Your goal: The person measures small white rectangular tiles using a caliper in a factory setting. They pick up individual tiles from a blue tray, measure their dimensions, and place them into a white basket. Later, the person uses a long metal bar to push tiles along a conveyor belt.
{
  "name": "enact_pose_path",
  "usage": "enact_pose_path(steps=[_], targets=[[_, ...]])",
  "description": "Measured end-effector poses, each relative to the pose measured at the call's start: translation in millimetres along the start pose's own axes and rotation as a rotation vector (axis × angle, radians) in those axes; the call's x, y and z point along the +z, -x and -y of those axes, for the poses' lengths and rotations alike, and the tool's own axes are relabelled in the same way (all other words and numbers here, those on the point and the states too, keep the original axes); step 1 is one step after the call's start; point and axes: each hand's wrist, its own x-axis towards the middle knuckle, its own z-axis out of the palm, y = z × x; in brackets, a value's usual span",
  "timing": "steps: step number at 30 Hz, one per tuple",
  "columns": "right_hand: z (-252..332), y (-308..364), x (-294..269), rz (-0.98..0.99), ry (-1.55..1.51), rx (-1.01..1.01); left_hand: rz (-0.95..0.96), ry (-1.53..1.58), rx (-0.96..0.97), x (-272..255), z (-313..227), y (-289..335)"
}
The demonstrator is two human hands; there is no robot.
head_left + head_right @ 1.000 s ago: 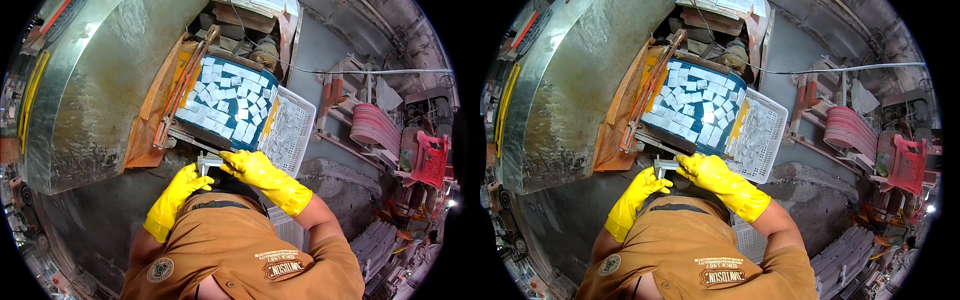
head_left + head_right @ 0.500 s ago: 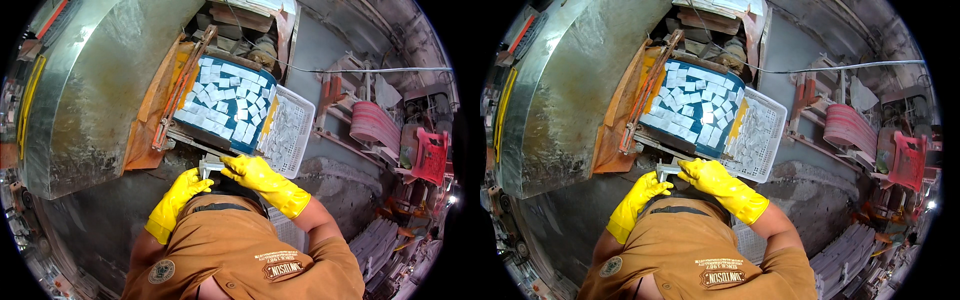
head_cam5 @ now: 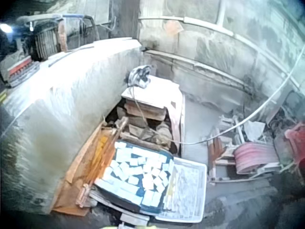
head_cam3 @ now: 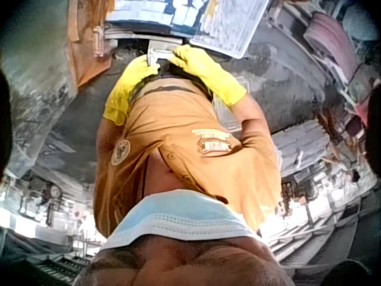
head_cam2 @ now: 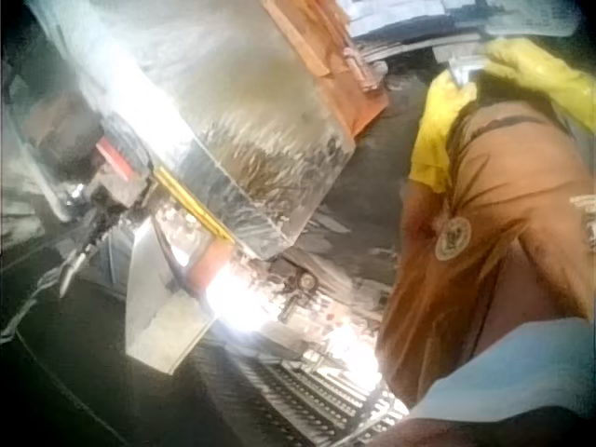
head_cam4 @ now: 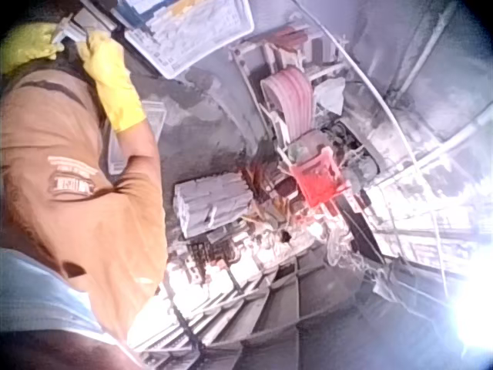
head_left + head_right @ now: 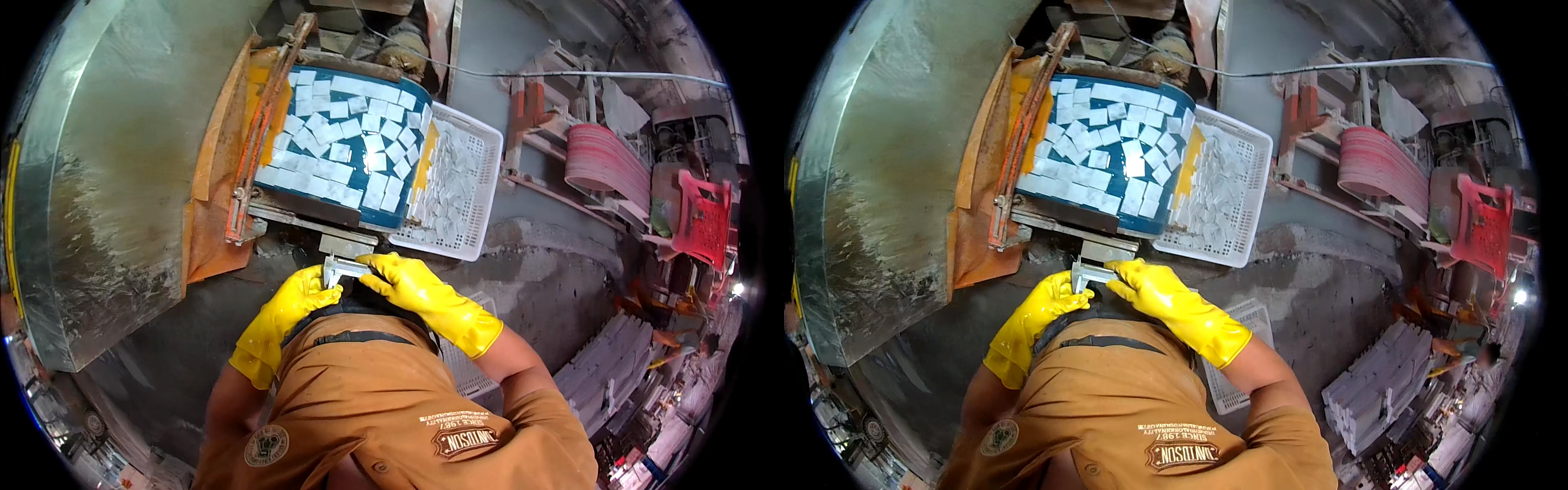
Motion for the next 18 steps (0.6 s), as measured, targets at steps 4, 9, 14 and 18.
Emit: enact_pose_path(steps=[4, 9, 14, 18], targets=[[-5, 5, -1, -0.063, 0.034, -0.004, 0.074, -0.032, 0.0, 1, -9, -14], [-6, 6, -6, -0.064, 0.031, 0.014, 0.097, -0.072, -0.001, -2, -9, -21], [-4, 2, -7, -0.058, 0.047, 0.002, 0.097, -0.021, -0.014, -1, -12, -17], [0, -2, -8, -0.038, 0.057, 0.001, 0.071, -0.044, -0.02, -5, -9, -13]])
